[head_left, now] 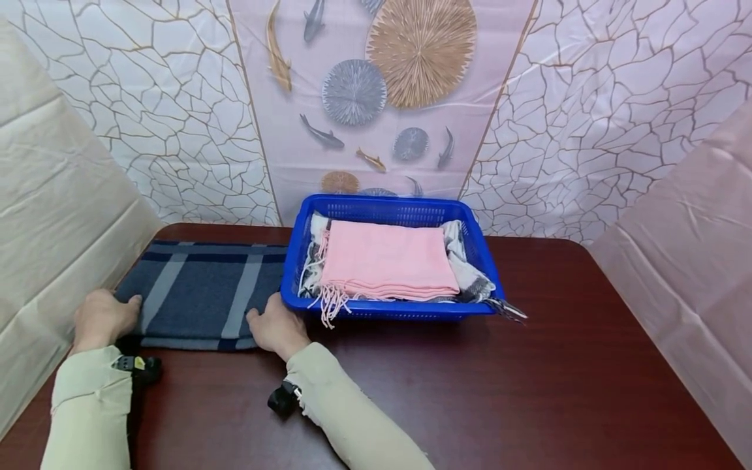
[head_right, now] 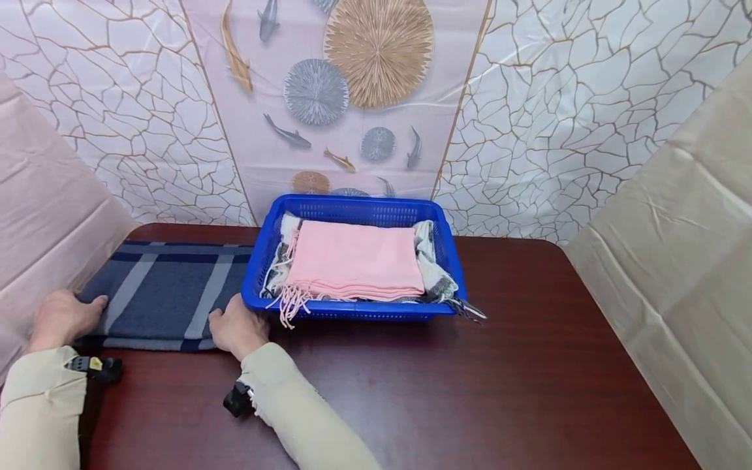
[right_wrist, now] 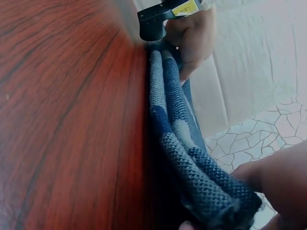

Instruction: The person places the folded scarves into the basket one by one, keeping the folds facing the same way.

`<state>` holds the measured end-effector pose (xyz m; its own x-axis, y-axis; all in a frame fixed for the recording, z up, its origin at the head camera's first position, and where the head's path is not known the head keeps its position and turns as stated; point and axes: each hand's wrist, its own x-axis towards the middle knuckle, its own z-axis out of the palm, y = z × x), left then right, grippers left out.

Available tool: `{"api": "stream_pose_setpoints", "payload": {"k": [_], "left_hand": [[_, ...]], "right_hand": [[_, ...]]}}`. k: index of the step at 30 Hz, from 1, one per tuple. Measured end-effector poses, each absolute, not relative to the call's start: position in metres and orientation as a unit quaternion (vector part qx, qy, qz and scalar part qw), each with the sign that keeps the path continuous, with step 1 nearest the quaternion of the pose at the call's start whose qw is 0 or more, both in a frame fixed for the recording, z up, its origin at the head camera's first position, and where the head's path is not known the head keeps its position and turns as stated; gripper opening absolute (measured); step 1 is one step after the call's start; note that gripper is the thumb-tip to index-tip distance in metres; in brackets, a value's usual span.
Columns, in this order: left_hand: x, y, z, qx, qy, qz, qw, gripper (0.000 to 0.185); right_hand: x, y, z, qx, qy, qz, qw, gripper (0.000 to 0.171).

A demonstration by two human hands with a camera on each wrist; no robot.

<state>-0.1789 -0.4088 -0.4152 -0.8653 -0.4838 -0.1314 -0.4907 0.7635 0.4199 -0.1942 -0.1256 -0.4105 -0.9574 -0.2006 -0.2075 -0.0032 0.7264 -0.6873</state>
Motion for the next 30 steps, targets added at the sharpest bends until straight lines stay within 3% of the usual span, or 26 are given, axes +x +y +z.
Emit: {"api": "stream_pose_setpoints", "payload": {"k": [6, 9, 14, 21, 30], "left_hand": [[-0.177, -0.412, -0.418, -0.247, 0.937, 0.248, 0.004, 0.062], [-0.177, -0.413, -0.417, -0.246, 0.937, 0.248, 0.011, 0.062], [-0.177, -0.411, -0.416, -0.24, 0.933, 0.268, -0.01, 0.059], [-0.173, -0.404, -0.412, -0.234, 0.916, 0.308, -0.108, 0.055], [-0.174, -0.402, -0.408, -0.246, 0.905, 0.311, -0.156, 0.041]], "right_hand": [[-0.192, -0.124, -0.412, -0.04, 0.883, -0.443, 0.15, 0.061], [-0.191, -0.126, -0.412, -0.037, 0.866, -0.475, 0.15, 0.063], [-0.19, -0.128, -0.412, -0.041, 0.852, -0.503, 0.139, 0.053], [-0.187, -0.129, -0.41, -0.056, 0.85, -0.514, 0.098, 0.027], [-0.184, -0.133, -0.41, -0.051, 0.847, -0.523, 0.08, 0.02]]}}
